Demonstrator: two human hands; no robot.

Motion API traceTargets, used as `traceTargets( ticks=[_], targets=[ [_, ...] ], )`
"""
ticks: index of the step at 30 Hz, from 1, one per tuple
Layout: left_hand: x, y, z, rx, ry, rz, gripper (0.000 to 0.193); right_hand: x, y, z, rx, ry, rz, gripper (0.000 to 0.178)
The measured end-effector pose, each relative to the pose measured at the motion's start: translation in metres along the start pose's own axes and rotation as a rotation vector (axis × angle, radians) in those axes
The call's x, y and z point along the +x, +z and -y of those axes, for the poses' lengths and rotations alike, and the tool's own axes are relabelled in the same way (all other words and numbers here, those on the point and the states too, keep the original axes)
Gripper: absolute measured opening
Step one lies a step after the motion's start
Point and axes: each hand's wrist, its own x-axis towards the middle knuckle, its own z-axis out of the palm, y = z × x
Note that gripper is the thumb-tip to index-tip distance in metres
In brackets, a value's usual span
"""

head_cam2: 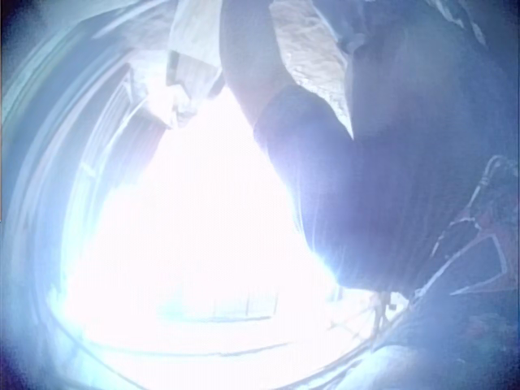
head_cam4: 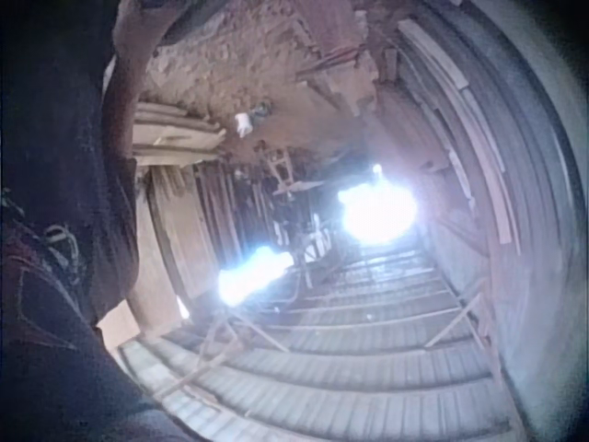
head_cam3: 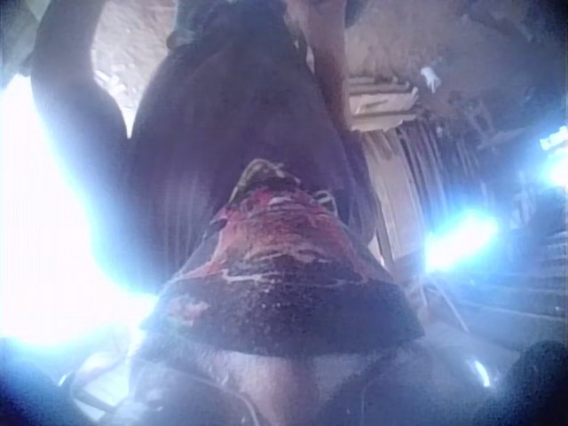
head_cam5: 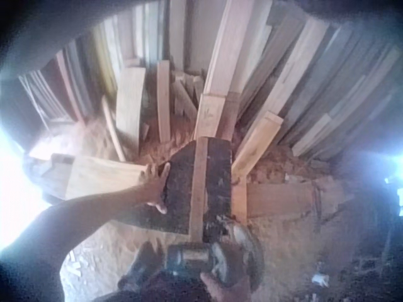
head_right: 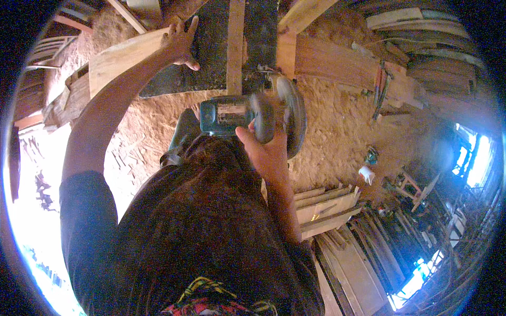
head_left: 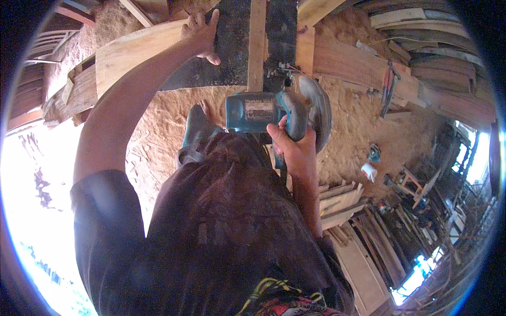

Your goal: The person uses a circular saw to cut wooden planks on a workbench, then measures and marks the wood with a ruler and pencil. The person repeatedly positions planks, cuts them, and inspects the cut pieces.

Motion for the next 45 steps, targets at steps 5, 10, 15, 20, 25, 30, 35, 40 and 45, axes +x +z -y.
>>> traceTargets(
  ticks=[5,10,15,20,25,30,35,40,45],
  targets=[
    [-0.001,0.002,-0.003,-0.001,0.016,-0.02,0.158,0.012,-0.001,0.005,0.016,0.003,0.032,0.021],
    [0.002,0.006,0.004,-0.125,0.036,0.01,0.167,0.016,0.0,0.013,0.049,0.004,0.027,0.021],
    [0.0,-0.001,0.002,-0.117,0.024,0.049,0.167,0.026,0.0,0.021,0.05,0.021,0.067,0.021],
    [-0.004,-0.006,0.001,-0.122,0.014,0.063,0.167,0.036,0.003,0.03,0.038,0.02,0.061,0.021],
    [-0.003,-0.001,0.0,-0.139,0.017,0.031,0.168,0.041,0.006,0.037,0.075,0.027,0.053,0.022],
    [-0.005,-0.003,-0.001,-0.13,0.013,0.034,0.164,0.053,0.007,0.042,0.099,0.019,0.076,0.022],
    [-0.008,-0.004,-0.002,-0.081,0.013,-0.002,0.156,0.063,0.011,0.054,0.126,0.001,0.104,0.022],
    [-0.008,-0.005,-0.003,-0.097,0.01,0.006,0.156,0.076,0.012,0.062,0.115,-0.003,0.085,0.023],
    [-0.012,-0.01,-0.004,-0.099,0.001,0.018,0.157,0.094,0.015,0.07,0.17,-0.032,0.109,0.025]
  ],
)
